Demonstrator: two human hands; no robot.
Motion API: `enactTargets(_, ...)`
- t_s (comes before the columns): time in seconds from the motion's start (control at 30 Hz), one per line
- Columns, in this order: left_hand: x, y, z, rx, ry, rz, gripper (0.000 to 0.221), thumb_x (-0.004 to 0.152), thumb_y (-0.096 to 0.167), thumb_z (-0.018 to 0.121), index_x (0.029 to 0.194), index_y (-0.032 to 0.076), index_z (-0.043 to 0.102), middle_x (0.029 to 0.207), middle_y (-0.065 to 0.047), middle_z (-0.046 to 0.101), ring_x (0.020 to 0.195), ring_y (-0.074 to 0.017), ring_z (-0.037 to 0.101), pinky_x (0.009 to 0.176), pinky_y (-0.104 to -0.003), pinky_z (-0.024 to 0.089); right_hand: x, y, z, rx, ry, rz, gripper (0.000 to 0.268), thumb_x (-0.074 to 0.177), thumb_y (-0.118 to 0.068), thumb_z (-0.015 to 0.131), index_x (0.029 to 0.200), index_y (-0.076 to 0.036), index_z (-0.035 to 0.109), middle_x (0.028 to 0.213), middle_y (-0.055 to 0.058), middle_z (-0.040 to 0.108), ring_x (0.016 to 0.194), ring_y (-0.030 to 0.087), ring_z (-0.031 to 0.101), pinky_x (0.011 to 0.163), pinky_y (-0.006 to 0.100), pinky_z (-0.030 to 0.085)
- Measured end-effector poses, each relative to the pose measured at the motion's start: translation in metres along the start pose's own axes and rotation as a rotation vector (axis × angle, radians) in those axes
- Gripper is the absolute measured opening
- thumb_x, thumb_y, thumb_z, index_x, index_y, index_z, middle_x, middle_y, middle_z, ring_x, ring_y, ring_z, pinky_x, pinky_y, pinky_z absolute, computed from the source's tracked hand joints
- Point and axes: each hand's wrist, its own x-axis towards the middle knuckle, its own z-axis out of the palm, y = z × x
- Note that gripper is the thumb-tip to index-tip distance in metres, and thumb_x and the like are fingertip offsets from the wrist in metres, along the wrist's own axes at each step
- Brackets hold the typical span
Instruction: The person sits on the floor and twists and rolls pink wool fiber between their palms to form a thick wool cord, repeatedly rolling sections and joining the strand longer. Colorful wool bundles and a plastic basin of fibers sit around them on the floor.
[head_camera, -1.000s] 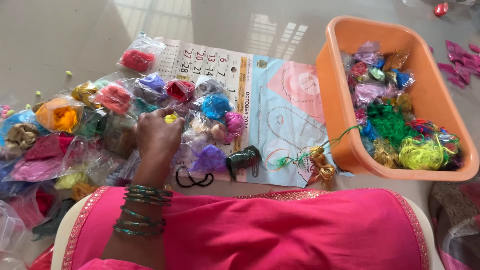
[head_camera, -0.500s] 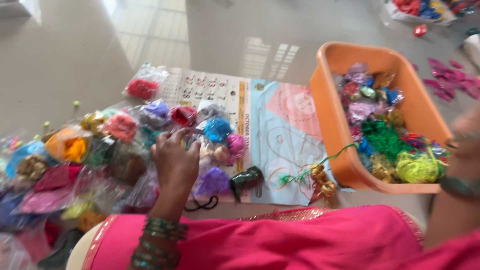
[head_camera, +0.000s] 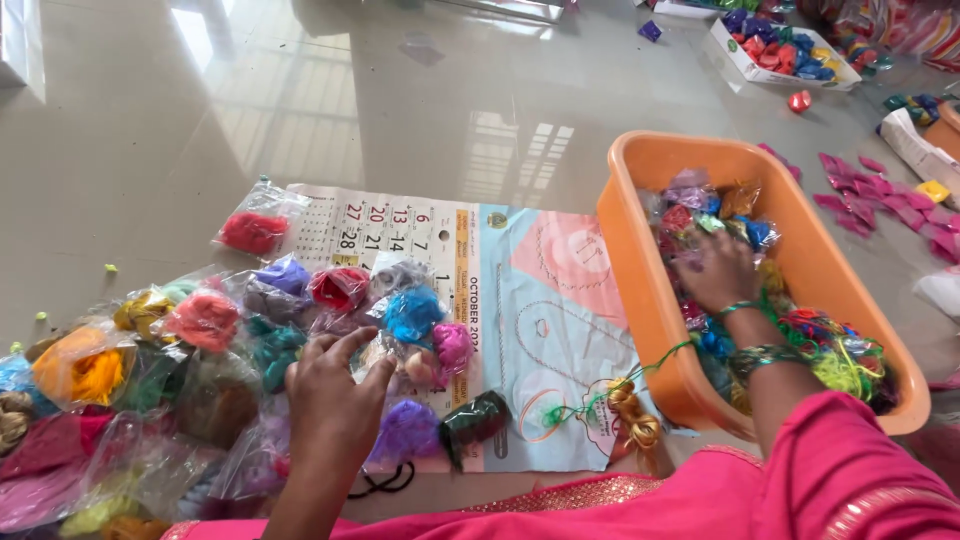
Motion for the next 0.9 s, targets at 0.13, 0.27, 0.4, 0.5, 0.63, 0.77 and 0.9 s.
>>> enactTargets(0.13, 0.002, -0.01, 0.005, 0.026, -0.027, -0.003, 0.044, 0.08, 0.036, 0.078, 0.122, 0.022, 0.076, 0.134, -0.013, 0.061, 0.123, -0.0354, 0.054, 0.108, -0.045, 0.041, 0.008, 0.015, 0.027, 0.075, -0.347, 0.093, 0.05, 0.09, -0.045, 0.065, 0.133, -0.02, 0.068, 0.126, 0.019, 0.068, 0.113, 0.043, 0.063, 0.096, 0.054, 0.049)
enactTargets(0.27, 0.004, -0.016, 0.006, 0.064, 0.0, 0.033, 0.043, 0.079, 0.037, 0.079, 0.12, 0.022, 0.077, 0.134, -0.015, 0.061, 0.122, -0.0363, 0.054, 0.107, -0.046, 0.041, 0.008, 0.041, 0.043, 0.211, -0.729, 0.153, 0.036, 0.087, -0.038, 0.068, 0.115, -0.018, 0.08, 0.108, 0.01, 0.081, 0.097, 0.028, 0.079, 0.088, 0.039, 0.06)
enactTargets(0.4, 0.001, -0.005, 0.007, 0.05, -0.082, -0.014, 0.044, 0.081, 0.038, 0.077, 0.122, 0.023, 0.076, 0.128, -0.014, 0.063, 0.12, -0.0359, 0.054, 0.108, -0.045, 0.041, -0.002, 0.062, 0.059, 0.368, -0.768, 0.154, 0.034, 0.086, -0.032, 0.072, 0.112, -0.011, 0.08, 0.099, 0.01, 0.083, 0.09, 0.023, 0.08, 0.083, 0.037, 0.061)
enactTargets(0.5, 0.0, -0.008, 0.007, 0.046, -0.099, 0.004, 0.044, 0.081, 0.039, 0.077, 0.123, 0.023, 0.076, 0.124, -0.014, 0.065, 0.122, -0.0345, 0.054, 0.108, -0.046, 0.041, 0.0, 0.033, 0.023, 0.484, -0.695, 0.246, 0.035, 0.089, -0.032, 0.073, 0.111, -0.006, 0.079, 0.096, 0.013, 0.083, 0.089, 0.025, 0.078, 0.081, 0.039, 0.06)
enactTargets(0.63, 0.001, -0.008, 0.006, 0.045, -0.123, -0.051, 0.045, 0.081, 0.04, 0.078, 0.123, 0.023, 0.076, 0.123, -0.013, 0.066, 0.116, -0.0338, 0.057, 0.107, -0.045, 0.044, 0.0, 0.018, 0.023, 0.366, -0.318, 0.284, 0.036, 0.092, -0.03, 0.067, 0.12, -0.009, 0.076, 0.099, 0.019, 0.078, 0.09, 0.033, 0.075, 0.082, 0.043, 0.058)
enactTargets(0.77, 0.001, -0.009, 0.009, 0.041, -0.117, -0.035, 0.042, 0.081, 0.039, 0.077, 0.121, 0.023, 0.077, 0.118, -0.013, 0.065, 0.113, -0.0337, 0.057, 0.104, -0.046, 0.044, -0.004, 0.015, 0.06, 0.264, -0.221, 0.234, 0.057, 0.088, -0.034, 0.073, 0.141, -0.015, 0.061, 0.101, 0.023, 0.073, 0.09, 0.041, 0.07, 0.081, 0.048, 0.056)
enactTargets(0.9, 0.002, -0.008, 0.008, 0.038, -0.134, -0.03, 0.045, 0.08, 0.04, 0.078, 0.121, 0.023, 0.077, 0.116, -0.014, 0.066, 0.111, -0.0325, 0.059, 0.104, -0.046, 0.045, -0.003, 0.024, 0.067, 0.205, -0.333, 0.256, 0.044, 0.089, -0.036, 0.075, 0.127, -0.015, 0.068, 0.1, 0.021, 0.075, 0.093, 0.039, 0.071, 0.083, 0.047, 0.056)
